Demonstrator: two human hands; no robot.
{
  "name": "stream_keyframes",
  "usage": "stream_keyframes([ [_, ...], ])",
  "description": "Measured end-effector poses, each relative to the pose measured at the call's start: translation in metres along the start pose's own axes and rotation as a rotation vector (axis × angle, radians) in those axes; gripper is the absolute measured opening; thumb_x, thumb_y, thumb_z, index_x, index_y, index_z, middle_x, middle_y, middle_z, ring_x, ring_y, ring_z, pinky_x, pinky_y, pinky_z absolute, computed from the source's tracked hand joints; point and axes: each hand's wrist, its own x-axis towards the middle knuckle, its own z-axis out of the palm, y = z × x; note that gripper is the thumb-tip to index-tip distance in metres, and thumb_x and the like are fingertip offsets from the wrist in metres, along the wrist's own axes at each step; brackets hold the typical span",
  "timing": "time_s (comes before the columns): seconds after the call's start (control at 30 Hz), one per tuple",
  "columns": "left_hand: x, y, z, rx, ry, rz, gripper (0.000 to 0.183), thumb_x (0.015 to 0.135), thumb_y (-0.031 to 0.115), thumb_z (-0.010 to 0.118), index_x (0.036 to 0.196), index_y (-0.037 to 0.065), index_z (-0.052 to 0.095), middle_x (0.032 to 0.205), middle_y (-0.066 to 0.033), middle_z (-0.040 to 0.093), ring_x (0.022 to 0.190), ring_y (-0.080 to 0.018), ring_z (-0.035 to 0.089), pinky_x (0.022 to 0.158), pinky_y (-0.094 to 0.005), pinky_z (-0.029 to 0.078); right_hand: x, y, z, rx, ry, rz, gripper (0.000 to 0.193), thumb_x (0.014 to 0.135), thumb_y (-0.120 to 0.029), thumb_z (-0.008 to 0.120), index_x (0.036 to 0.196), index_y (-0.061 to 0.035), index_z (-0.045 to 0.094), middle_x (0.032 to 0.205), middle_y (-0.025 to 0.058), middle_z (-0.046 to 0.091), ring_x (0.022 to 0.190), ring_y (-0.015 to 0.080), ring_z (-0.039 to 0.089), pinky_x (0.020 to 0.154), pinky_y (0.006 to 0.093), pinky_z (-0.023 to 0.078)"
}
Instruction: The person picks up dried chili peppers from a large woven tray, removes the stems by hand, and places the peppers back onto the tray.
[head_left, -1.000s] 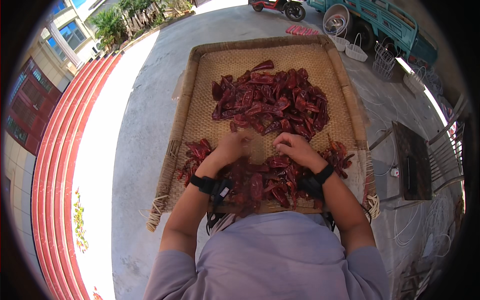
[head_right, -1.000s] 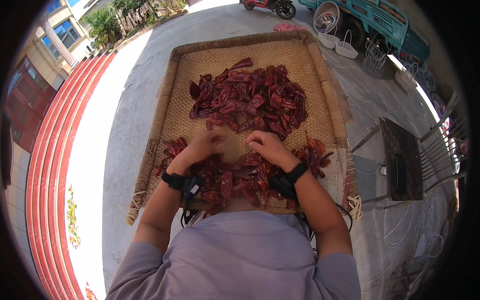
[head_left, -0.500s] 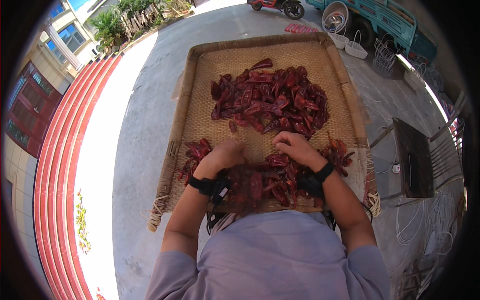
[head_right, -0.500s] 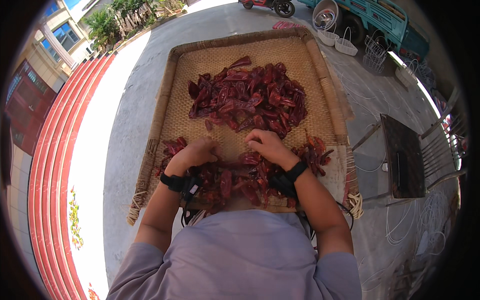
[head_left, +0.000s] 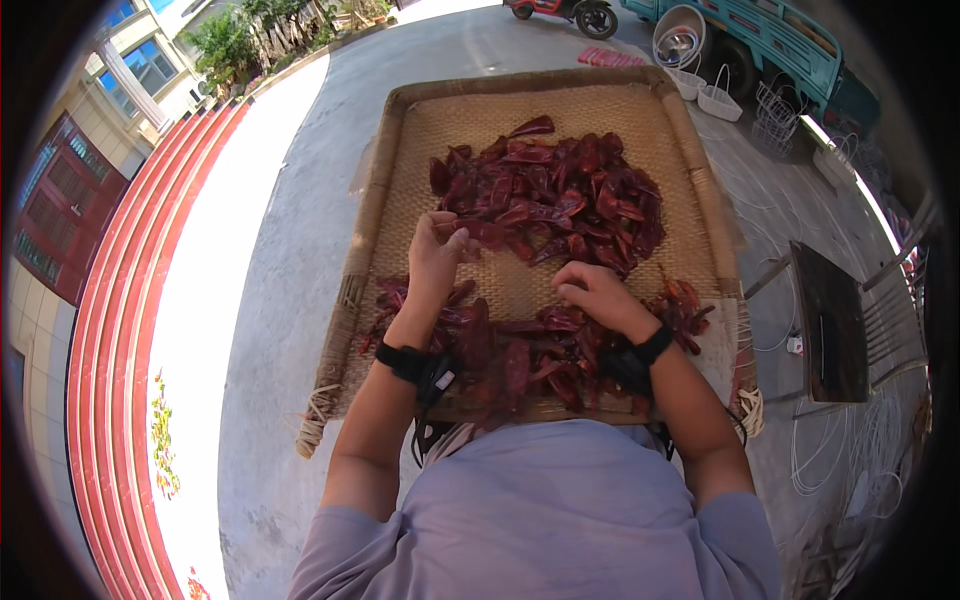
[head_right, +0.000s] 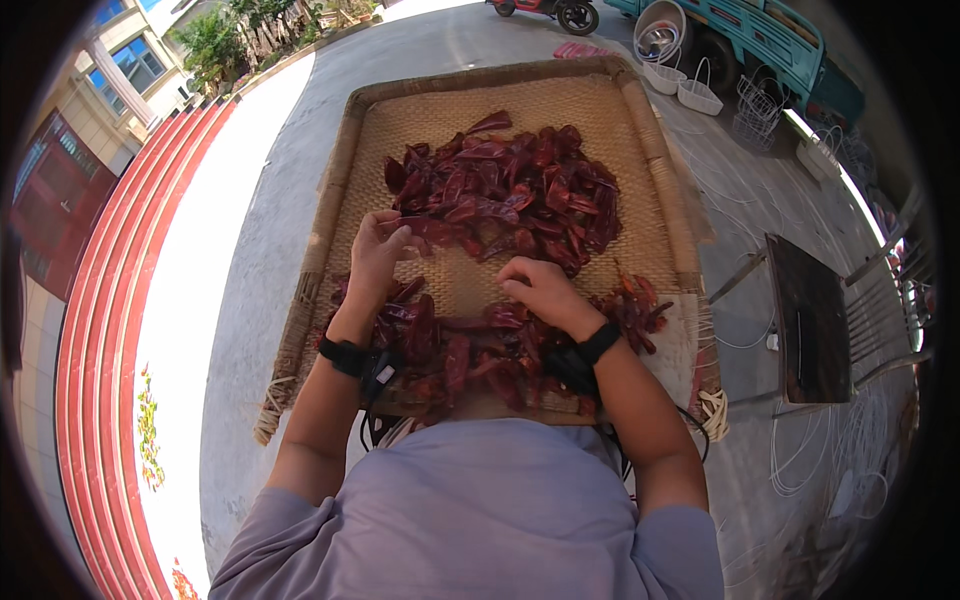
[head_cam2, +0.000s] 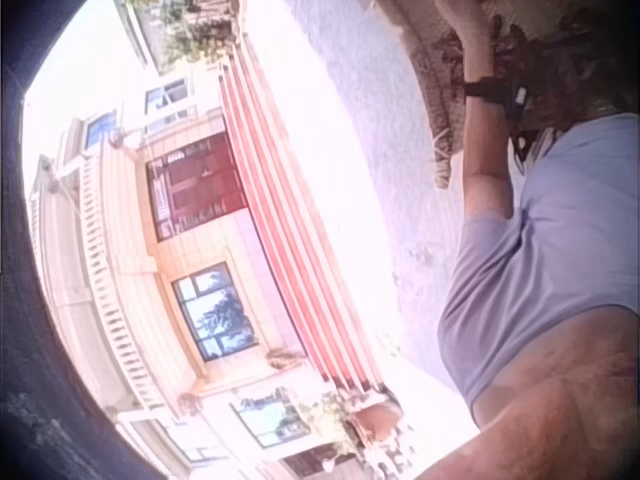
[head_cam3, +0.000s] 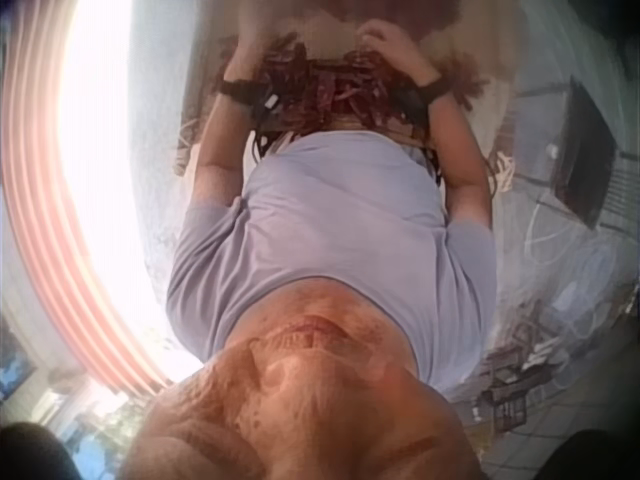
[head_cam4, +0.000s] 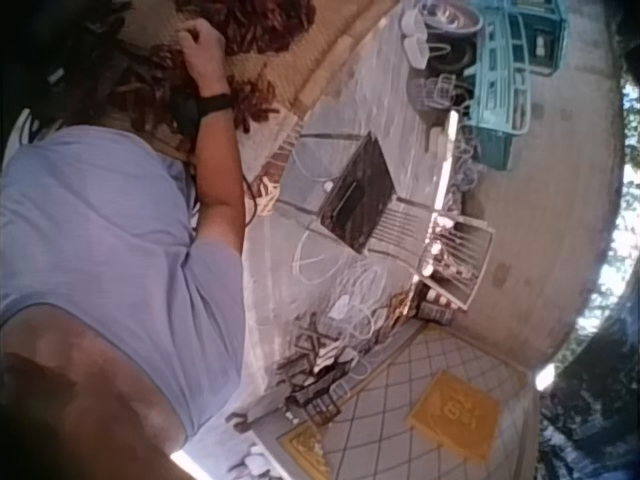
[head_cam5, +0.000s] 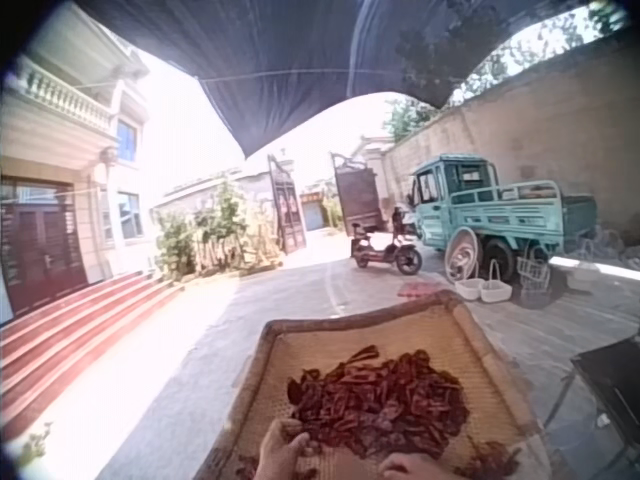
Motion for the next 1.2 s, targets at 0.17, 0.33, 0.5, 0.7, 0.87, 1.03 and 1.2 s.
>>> stream_keyframes([
  [0.17, 0.003, -0.007, -0.028, -0.18, 0.211, 0.109, 0.039, 0.084, 0.01, 0.061, 0.118, 0.0, 0.046, 0.107, -0.0108, 0.055, 0.095, -0.015, 0.054, 0.073, -0.0273, 0.048, 0.001, 0.002, 0.0, -0.002, -0.009, 0.014, 0.017, 0.085, -0.012, 0.056, 0.097, 0.0, 0.058, 0.082, 0.0051, 0.06, 0.072, 0.0117, 0.058, 0.064, 0.0273, 0.047],
  [0.33, 0.013, -0.032, -0.06, 0.196, -0.04, 0.057, 0.036, 0.079, 0.016, 0.065, 0.111, 0.001, 0.055, 0.108, -0.0116, 0.056, 0.095, -0.0204, 0.055, 0.082, -0.0303, 0.045, 0.001, -0.001, 0.0, 0.003, -0.006, 0.022, 0.018, 0.085, -0.013, 0.056, 0.097, 0.0003, 0.059, 0.083, 0.0054, 0.061, 0.073, 0.0118, 0.058, 0.064, 0.0269, 0.047],
  [0.5, 0.006, -0.051, -0.066, 0.882, -0.047, 0.038, 0.043, 0.072, 0.029, 0.07, 0.109, 0.009, 0.06, 0.11, -0.0175, 0.054, 0.107, -0.0343, 0.049, 0.089, -0.0418, 0.043, 0.001, 0.002, 0.0, 0.002, -0.007, 0.021, 0.018, 0.084, -0.013, 0.056, 0.097, 0.0003, 0.059, 0.083, 0.0054, 0.061, 0.073, 0.0118, 0.059, 0.065, 0.0269, 0.047],
  [0.7, 0.007, -0.058, -0.062, 0.992, -0.204, 0.057, 0.04, 0.072, 0.035, 0.069, 0.102, 0.01, 0.063, 0.11, -0.0182, 0.054, 0.104, -0.035, 0.05, 0.088, -0.0399, 0.043, 0.003, 0.005, 0.002, -0.001, -0.001, -0.006, 0.019, 0.084, -0.013, 0.057, 0.096, 0.0005, 0.059, 0.082, 0.0057, 0.061, 0.071, 0.0117, 0.059, 0.064, 0.0268, 0.047],
  [0.87, 0.001, -0.045, -0.037, 0.956, -0.318, 0.144, 0.037, 0.071, 0.036, 0.07, 0.095, 0.008, 0.065, 0.103, -0.0175, 0.055, 0.1, -0.0334, 0.051, 0.086, -0.0398, 0.044, 0.001, 0.004, 0.0, -0.004, 0.007, 0.017, 0.019, 0.084, -0.013, 0.057, 0.096, 0.0004, 0.059, 0.082, 0.0058, 0.061, 0.072, 0.0122, 0.059, 0.064, 0.0275, 0.047],
  [1.03, -0.005, -0.042, -0.028, 0.787, -0.446, 0.134, 0.024, 0.071, 0.021, 0.071, 0.09, 0.008, 0.065, 0.098, -0.0158, 0.052, 0.092, -0.0315, 0.051, 0.081, -0.0374, 0.043, 0.001, 0.001, 0.001, -0.039, -0.01, -0.003, 0.018, 0.085, -0.013, 0.056, 0.097, 0.0006, 0.058, 0.083, 0.0067, 0.06, 0.075, 0.0137, 0.058, 0.066, 0.0291, 0.046],
  [1.2, -0.011, -0.031, -0.018, 0.859, -0.528, 0.284, 0.021, 0.07, 0.018, 0.071, 0.088, 0.009, 0.065, 0.094, -0.0154, 0.053, 0.091, -0.0299, 0.052, 0.08, -0.0364, 0.044, 0.0, 0.0, -0.001, -0.04, -0.019, 0.004, 0.018, 0.087, -0.013, 0.054, 0.098, -0.0001, 0.058, 0.086, 0.0062, 0.06, 0.076, 0.0132, 0.057, 0.068, 0.0283, 0.047],
])
